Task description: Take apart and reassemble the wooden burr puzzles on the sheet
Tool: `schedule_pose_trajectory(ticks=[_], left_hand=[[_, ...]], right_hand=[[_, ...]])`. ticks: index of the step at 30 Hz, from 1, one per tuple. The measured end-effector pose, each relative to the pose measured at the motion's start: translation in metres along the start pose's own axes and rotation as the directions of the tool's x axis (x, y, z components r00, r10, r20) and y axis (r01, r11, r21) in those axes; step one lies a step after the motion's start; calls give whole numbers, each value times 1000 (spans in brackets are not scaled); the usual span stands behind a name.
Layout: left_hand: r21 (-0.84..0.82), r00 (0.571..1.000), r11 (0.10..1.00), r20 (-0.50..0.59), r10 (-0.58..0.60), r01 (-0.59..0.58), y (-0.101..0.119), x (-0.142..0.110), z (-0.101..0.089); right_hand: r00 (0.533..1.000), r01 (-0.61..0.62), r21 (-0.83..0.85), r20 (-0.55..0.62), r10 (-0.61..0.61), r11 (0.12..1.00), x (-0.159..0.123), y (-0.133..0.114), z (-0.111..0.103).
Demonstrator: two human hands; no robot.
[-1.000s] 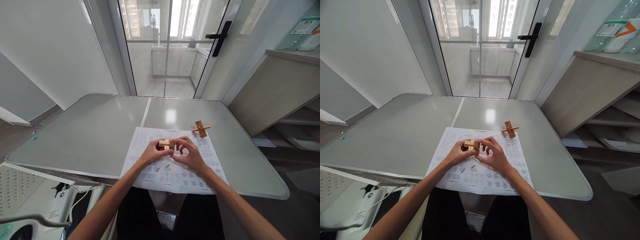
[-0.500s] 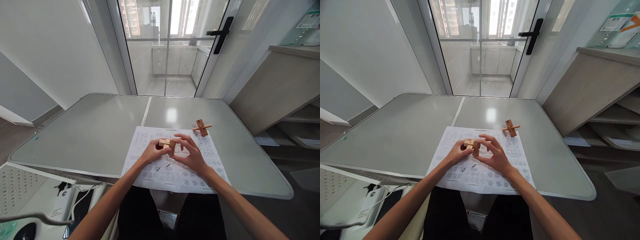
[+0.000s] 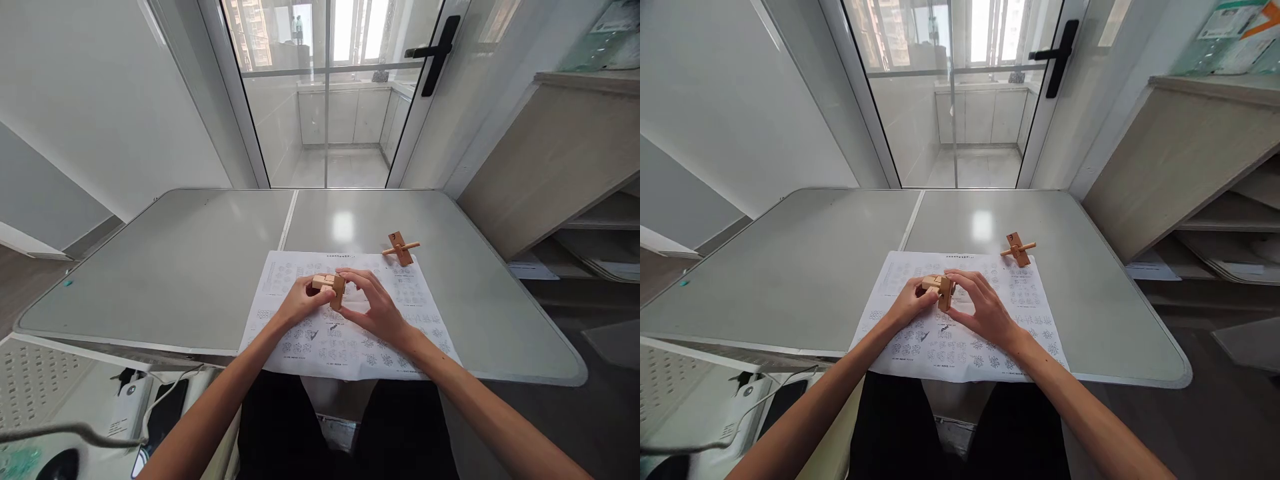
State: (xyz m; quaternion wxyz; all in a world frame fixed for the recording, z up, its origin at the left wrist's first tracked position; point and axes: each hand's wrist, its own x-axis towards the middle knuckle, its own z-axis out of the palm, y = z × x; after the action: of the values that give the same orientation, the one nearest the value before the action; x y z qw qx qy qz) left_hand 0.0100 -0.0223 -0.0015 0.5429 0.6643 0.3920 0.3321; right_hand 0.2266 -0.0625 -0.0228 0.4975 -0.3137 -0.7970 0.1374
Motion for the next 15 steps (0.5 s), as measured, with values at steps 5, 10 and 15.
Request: schedule_pose_trajectory(ticks=[5,10,15], left_hand=[[17,999,999,-31,-28,28,-2,0,2],[-16,999,1000,-27,-21,20,-6,1,2],[-60,999,997,-11,37,-38,-8,-1,3]], right_hand=[[1000,1,-70,-10,-2,998,-3,1,2],[1000,5,-108,-15,-6,994,-1,1,1],[999,-23,-93,-32,21,995,-1,6,2]])
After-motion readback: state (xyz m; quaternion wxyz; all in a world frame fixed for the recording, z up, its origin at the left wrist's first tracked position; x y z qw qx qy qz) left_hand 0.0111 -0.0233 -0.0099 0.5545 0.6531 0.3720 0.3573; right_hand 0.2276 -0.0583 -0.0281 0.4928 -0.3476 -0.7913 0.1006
